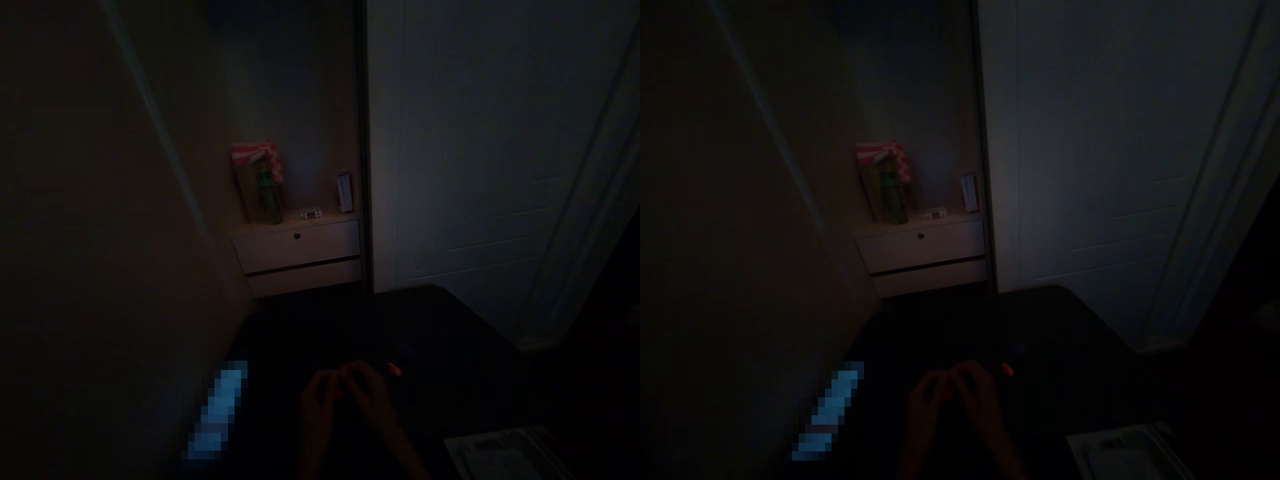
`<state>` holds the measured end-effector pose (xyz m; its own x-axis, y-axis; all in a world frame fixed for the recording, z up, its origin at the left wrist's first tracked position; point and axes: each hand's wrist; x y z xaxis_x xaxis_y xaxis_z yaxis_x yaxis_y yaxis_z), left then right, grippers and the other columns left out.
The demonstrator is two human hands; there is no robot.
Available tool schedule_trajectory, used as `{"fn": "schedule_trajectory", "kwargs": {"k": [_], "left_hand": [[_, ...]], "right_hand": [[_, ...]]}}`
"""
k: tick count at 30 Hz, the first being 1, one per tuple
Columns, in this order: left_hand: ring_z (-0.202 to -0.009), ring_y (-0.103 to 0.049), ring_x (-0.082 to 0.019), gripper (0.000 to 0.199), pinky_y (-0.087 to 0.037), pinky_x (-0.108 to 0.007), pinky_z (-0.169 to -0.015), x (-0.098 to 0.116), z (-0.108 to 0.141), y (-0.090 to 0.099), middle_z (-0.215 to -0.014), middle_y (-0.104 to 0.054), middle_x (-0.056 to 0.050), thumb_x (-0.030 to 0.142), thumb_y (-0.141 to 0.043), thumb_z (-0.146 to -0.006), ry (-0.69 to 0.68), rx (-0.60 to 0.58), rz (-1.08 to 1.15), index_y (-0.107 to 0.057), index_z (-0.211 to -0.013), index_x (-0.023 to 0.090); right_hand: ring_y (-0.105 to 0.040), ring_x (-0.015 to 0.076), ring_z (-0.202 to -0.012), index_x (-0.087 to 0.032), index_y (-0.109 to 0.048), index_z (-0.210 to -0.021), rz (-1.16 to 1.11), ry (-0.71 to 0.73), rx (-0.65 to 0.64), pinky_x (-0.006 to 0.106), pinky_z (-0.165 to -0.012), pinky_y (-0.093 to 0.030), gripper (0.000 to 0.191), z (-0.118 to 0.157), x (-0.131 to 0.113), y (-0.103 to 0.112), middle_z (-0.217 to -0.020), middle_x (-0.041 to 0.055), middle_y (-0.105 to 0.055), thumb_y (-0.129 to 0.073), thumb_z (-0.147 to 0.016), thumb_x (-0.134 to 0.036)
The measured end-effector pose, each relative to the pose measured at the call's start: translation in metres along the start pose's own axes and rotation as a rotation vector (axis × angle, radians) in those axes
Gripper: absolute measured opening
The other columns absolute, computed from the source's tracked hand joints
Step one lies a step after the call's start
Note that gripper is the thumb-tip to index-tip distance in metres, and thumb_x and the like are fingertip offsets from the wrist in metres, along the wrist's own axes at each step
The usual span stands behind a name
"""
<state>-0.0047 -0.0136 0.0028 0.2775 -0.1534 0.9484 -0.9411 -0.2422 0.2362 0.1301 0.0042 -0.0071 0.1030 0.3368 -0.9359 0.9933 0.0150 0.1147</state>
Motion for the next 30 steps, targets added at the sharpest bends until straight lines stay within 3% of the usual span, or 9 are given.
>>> {"fn": "schedule_trajectory", "kwargs": {"k": [6,12,22,30], "left_hand": [[-0.071,-0.064,-0.019,0.059,-0.05,-0.028,-0.071,-0.001,0.0,0.0,-0.072,-0.069,-0.003,0.075,-0.052,-0.084,-0.014,0.013,-0.031,-0.071,-0.082,0.019],[-0.07,-0.063,-0.019,0.061,-0.049,-0.029,-0.07,-0.004,0.0,-0.002,-0.072,-0.069,-0.004,0.077,-0.05,-0.084,0.013,0.031,-0.004,-0.069,-0.077,0.019],[-0.069,-0.063,-0.019,0.065,-0.049,-0.029,-0.068,-0.006,0.0,-0.002,-0.07,-0.068,-0.004,0.081,-0.048,-0.081,0.024,0.042,-0.011,-0.067,-0.073,0.019],[-0.068,-0.062,-0.018,0.066,-0.048,-0.028,-0.068,-0.004,0.0,-0.002,-0.068,-0.066,-0.003,0.082,-0.046,-0.082,0.028,0.032,-0.028,-0.065,-0.07,0.02]], "right_hand": [[-0.07,0.0238,-0.083,-0.021,-0.073,-0.086,-0.042,-0.033,0.023,0.033,-0.078,-0.052,0.033,0.0,-0.004,-0.001,-0.085,0.0054,-0.076,-0.063,-0.092,-0.052],[-0.07,0.0258,-0.097,-0.024,-0.076,-0.105,-0.068,-0.017,0.012,0.035,-0.087,-0.053,0.034,0.001,-0.001,0.001,-0.101,0.007,-0.076,-0.067,-0.09,-0.052],[-0.07,0.0242,-0.09,-0.022,-0.078,-0.088,-0.048,-0.028,-0.007,0.033,-0.083,-0.051,0.032,0.0,-0.013,0.002,-0.09,0.0055,-0.075,-0.068,-0.089,-0.053],[-0.07,0.0231,-0.086,-0.022,-0.076,-0.085,-0.03,0.009,0.005,0.032,-0.081,-0.052,0.035,0.0,-0.006,0.001,-0.088,0.0047,-0.075,-0.066,-0.09,-0.055]]}}
Point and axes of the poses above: each hand's wrist, its own z-axis away from the middle knuckle, its own y-axis out of the back of the hand, x = y × z
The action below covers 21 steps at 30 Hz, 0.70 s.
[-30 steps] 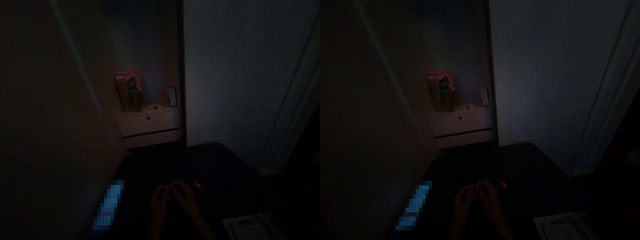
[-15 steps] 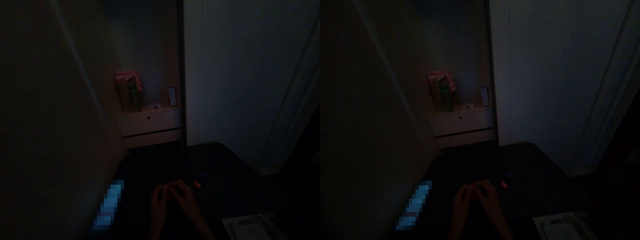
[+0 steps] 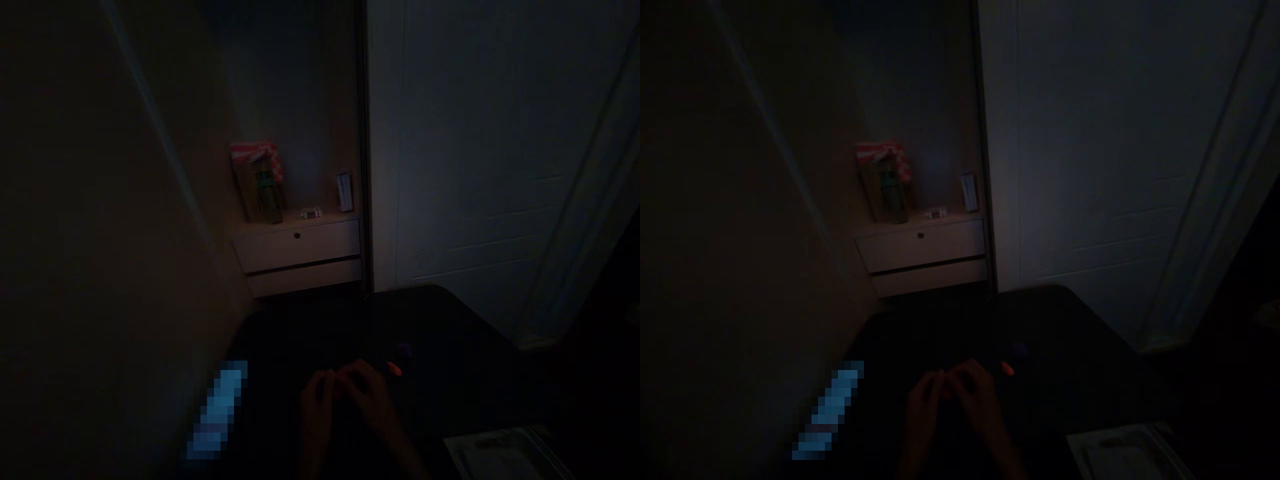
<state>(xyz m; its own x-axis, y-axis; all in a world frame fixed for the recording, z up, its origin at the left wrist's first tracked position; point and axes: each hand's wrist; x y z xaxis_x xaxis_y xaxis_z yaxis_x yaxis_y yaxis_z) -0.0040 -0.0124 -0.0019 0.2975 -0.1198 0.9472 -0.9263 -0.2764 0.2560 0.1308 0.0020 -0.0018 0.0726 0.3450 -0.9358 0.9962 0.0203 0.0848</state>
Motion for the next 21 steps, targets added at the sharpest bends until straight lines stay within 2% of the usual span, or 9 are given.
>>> {"fn": "schedule_trajectory", "kwargs": {"k": [8,12,21], "left_hand": [[-0.072,-0.065,-0.021,0.064,-0.05,-0.03,-0.071,-0.0035,-0.0011,-0.0012,-0.073,-0.07,-0.005,0.081,-0.051,-0.08,0.001,0.011,0.012,-0.068,-0.074,0.02],[-0.071,-0.065,-0.021,0.065,-0.05,-0.031,-0.071,-0.0008,-0.0005,-0.0006,-0.072,-0.07,-0.005,0.082,-0.051,-0.079,0.012,-0.001,0.014,-0.069,-0.074,0.019],[-0.067,-0.063,-0.019,0.068,-0.05,-0.029,-0.067,-0.0006,-0.0012,-0.0005,-0.067,-0.067,-0.004,0.085,-0.05,-0.078,-0.013,0.031,0.031,-0.067,-0.07,0.02]], "right_hand": [[-0.068,0.0213,-0.079,-0.021,-0.071,-0.08,0.017,0.013,-0.008,0.031,-0.074,-0.05,0.033,0.0002,-0.0032,0.0012,-0.081,0.0036,-0.072,-0.064,-0.091,-0.052],[-0.068,0.0216,-0.079,-0.021,-0.071,-0.079,0.019,0.013,0.006,0.032,-0.076,-0.051,0.035,-0.001,-0.0019,0.0005,-0.079,0.0034,-0.072,-0.064,-0.091,-0.052],[-0.07,0.0237,-0.086,-0.022,-0.078,-0.091,-0.043,0.003,-0.018,0.033,-0.08,-0.054,0.035,-0.0003,-0.0039,-0.0014,-0.088,0.006,-0.075,-0.066,-0.09,-0.055]]}}
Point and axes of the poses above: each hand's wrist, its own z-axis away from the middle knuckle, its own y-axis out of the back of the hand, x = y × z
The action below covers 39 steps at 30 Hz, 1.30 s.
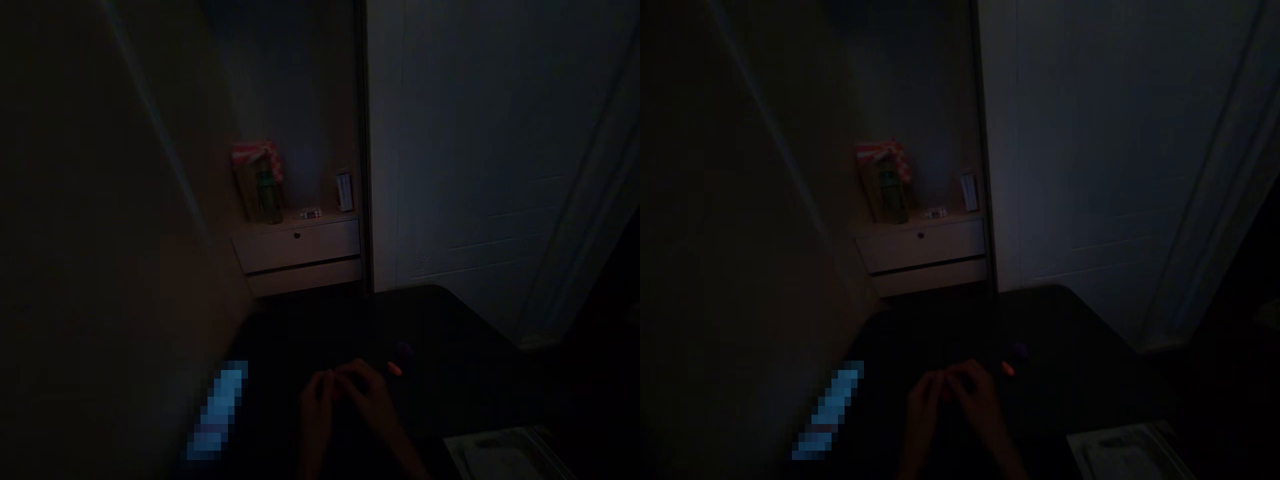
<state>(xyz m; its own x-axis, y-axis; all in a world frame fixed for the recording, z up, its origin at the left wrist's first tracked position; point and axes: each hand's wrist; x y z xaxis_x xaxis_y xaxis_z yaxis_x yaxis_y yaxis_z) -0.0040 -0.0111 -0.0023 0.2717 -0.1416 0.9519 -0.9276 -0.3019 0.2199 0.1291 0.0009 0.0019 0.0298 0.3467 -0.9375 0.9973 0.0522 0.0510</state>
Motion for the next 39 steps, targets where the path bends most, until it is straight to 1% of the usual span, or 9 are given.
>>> {"fn": "schedule_trajectory", "kwargs": {"k": [7,12,15,19,22,28,32,36,39], "left_hand": [[-0.067,-0.063,-0.019,0.065,-0.05,-0.029,-0.065,-0.003,0.001,0.001,-0.068,-0.068,-0.004,0.082,-0.051,-0.079,0.005,0.021,-0.005,-0.068,-0.07,0.02],[-0.069,-0.063,-0.019,0.066,-0.05,-0.029,-0.066,-0.001,0.002,0.0,-0.069,-0.068,-0.005,0.083,-0.053,-0.077,0.028,0.032,0.032,-0.069,-0.072,0.019],[-0.07,-0.064,-0.02,0.066,-0.051,-0.03,-0.067,0.002,0.002,0.001,-0.071,-0.069,-0.005,0.082,-0.053,-0.078,0.039,-0.001,0.033,-0.07,-0.075,0.018],[-0.076,-0.068,-0.022,0.063,-0.052,-0.031,-0.073,0.005,0.003,0.002,-0.079,-0.073,-0.007,0.078,-0.054,-0.081,0.016,-0.035,0.014,-0.073,-0.081,0.019],[-0.076,-0.068,-0.022,0.062,-0.053,-0.032,-0.074,0.004,0.002,0.002,-0.079,-0.074,-0.007,0.077,-0.054,-0.081,-0.004,-0.056,0.016,-0.074,-0.081,0.018],[-0.076,-0.068,-0.022,0.061,-0.053,-0.032,-0.073,-0.004,0.0,0.0,-0.079,-0.074,-0.007,0.076,-0.054,-0.082,-0.014,-0.051,0.021,-0.073,-0.081,0.019],[-0.078,-0.068,-0.022,0.061,-0.053,-0.032,-0.075,-0.003,0.0,0.0,-0.08,-0.073,-0.007,0.077,-0.054,-0.081,-0.014,-0.041,0.03,-0.073,-0.081,0.019],[-0.073,-0.066,-0.022,0.064,-0.053,-0.031,-0.07,-0.001,0.0,0.0,-0.076,-0.072,-0.007,0.08,-0.055,-0.077,-0.006,-0.024,0.043,-0.072,-0.077,0.019],[-0.069,-0.064,-0.02,0.066,-0.051,-0.03,-0.067,-0.001,0.0,0.0,-0.072,-0.07,-0.006,0.081,-0.053,-0.078,0.015,-0.003,0.044,-0.07,-0.075,0.018]], "right_hand": [[-0.07,0.0237,-0.091,-0.024,-0.08,-0.094,-0.002,0.03,-0.041,0.034,-0.084,-0.053,0.029,0.0,0.001,0.001,-0.093,0.0064,-0.075,-0.067,-0.092,-0.05],[-0.07,0.023,-0.09,-0.025,-0.081,-0.099,-0.006,0.042,-0.093,0.034,-0.083,-0.053,0.028,0.001,-0.002,0.002,-0.095,0.0065,-0.073,-0.066,-0.093,-0.048],[-0.069,0.0229,-0.091,-0.026,-0.081,-0.101,-0.004,0.054,-0.096,0.034,-0.084,-0.053,0.026,0.001,-0.001,0.002,-0.095,0.0062,-0.073,-0.066,-0.094,-0.046],[-0.069,0.0229,-0.091,-0.025,-0.08,-0.1,0.003,0.049,-0.08,0.033,-0.084,-0.053,0.025,0.0,0.002,0.001,-0.095,0.0063,-0.073,-0.067,-0.093,-0.045],[-0.069,0.0226,-0.092,-0.024,-0.079,-0.102,0.006,0.058,-0.076,0.033,-0.083,-0.052,0.025,0.0,0.007,0.001,-0.097,0.0066,-0.073,-0.068,-0.093,-0.044],[-0.069,0.0227,-0.093,-0.024,-0.079,-0.1,0.024,0.09,-0.064,0.033,-0.085,-0.052,0.027,-0.001,0.01,0.001,-0.098,0.0068,-0.073,-0.068,-0.092,-0.047],[-0.069,0.0221,-0.091,-0.024,-0.079,-0.1,0.027,0.084,-0.074,0.033,-0.084,-0.051,0.025,-0.001,0.009,0.0,-0.096,0.006,-0.073,-0.069,-0.092,-0.046],[-0.069,0.0226,-0.092,-0.024,-0.078,-0.099,0.025,0.078,-0.076,0.034,-0.084,-0.052,0.025,-0.001,0.006,0.001,-0.097,0.006,-0.073,-0.068,-0.093,-0.047],[-0.069,0.0227,-0.092,-0.025,-0.079,-0.1,0.014,0.076,-0.084,0.034,-0.085,-0.052,0.025,-0.001,0.005,0.001,-0.096,0.0059,-0.072,-0.066,-0.094,-0.046]]}}
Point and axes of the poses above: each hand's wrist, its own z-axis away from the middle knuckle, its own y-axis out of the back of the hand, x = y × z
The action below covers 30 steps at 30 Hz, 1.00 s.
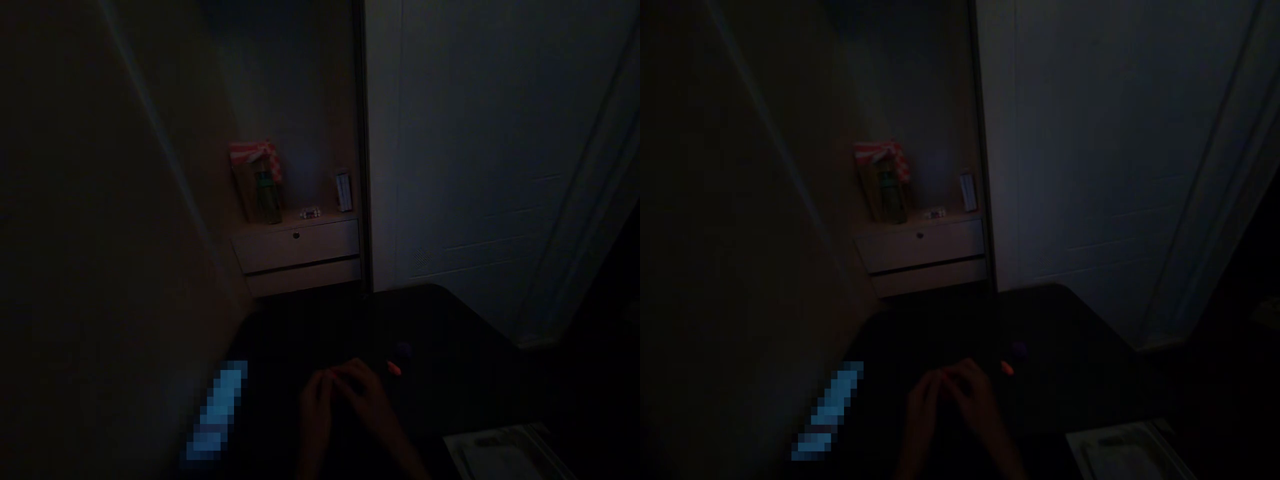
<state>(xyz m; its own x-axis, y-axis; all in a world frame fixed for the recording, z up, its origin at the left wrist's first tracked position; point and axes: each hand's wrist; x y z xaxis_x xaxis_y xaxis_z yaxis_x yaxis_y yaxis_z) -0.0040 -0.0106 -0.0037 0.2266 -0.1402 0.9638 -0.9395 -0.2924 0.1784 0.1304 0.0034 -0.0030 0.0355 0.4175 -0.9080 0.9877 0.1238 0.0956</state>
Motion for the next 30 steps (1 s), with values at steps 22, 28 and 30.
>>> {"fn": "schedule_trajectory", "kwargs": {"k": [22,28,30], "left_hand": [[-0.079,-0.069,-0.022,0.052,-0.052,-0.031,-0.076,0.0006,0.002,0.0034,-0.081,-0.073,-0.005,0.07,-0.057,-0.084,-0.01,-0.054,-0.023,-0.071,-0.086,0.02],[-0.076,-0.067,-0.021,0.059,-0.052,-0.03,-0.072,0.0013,0.0027,0.0027,-0.078,-0.072,-0.005,0.076,-0.053,-0.082,-0.009,-0.039,-0.005,-0.07,-0.081,0.02],[-0.073,-0.066,-0.021,0.062,-0.051,-0.03,-0.07,0.0012,0.0027,0.0021,-0.075,-0.071,-0.005,0.079,-0.053,-0.081,0.005,-0.033,-0.009,-0.069,-0.078,0.019]], "right_hand": [[-0.067,0.0225,-0.09,-0.023,-0.078,-0.093,0.012,-0.008,0.046,0.033,-0.081,-0.051,0.018,0.0004,0.0036,-0.001,-0.093,0.0053,-0.069,-0.07,-0.091,-0.038],[-0.067,0.0223,-0.09,-0.023,-0.078,-0.095,-0.002,-0.015,0.034,0.033,-0.082,-0.051,0.023,0.001,-0.0006,-0.0005,-0.094,0.0055,-0.069,-0.068,-0.092,-0.044],[-0.067,0.0223,-0.091,-0.023,-0.079,-0.094,0.0,-0.024,0.034,0.034,-0.084,-0.051,0.024,0.0012,-0.0017,-0.0005,-0.094,0.0054,-0.069,-0.068,-0.092,-0.045]]}}
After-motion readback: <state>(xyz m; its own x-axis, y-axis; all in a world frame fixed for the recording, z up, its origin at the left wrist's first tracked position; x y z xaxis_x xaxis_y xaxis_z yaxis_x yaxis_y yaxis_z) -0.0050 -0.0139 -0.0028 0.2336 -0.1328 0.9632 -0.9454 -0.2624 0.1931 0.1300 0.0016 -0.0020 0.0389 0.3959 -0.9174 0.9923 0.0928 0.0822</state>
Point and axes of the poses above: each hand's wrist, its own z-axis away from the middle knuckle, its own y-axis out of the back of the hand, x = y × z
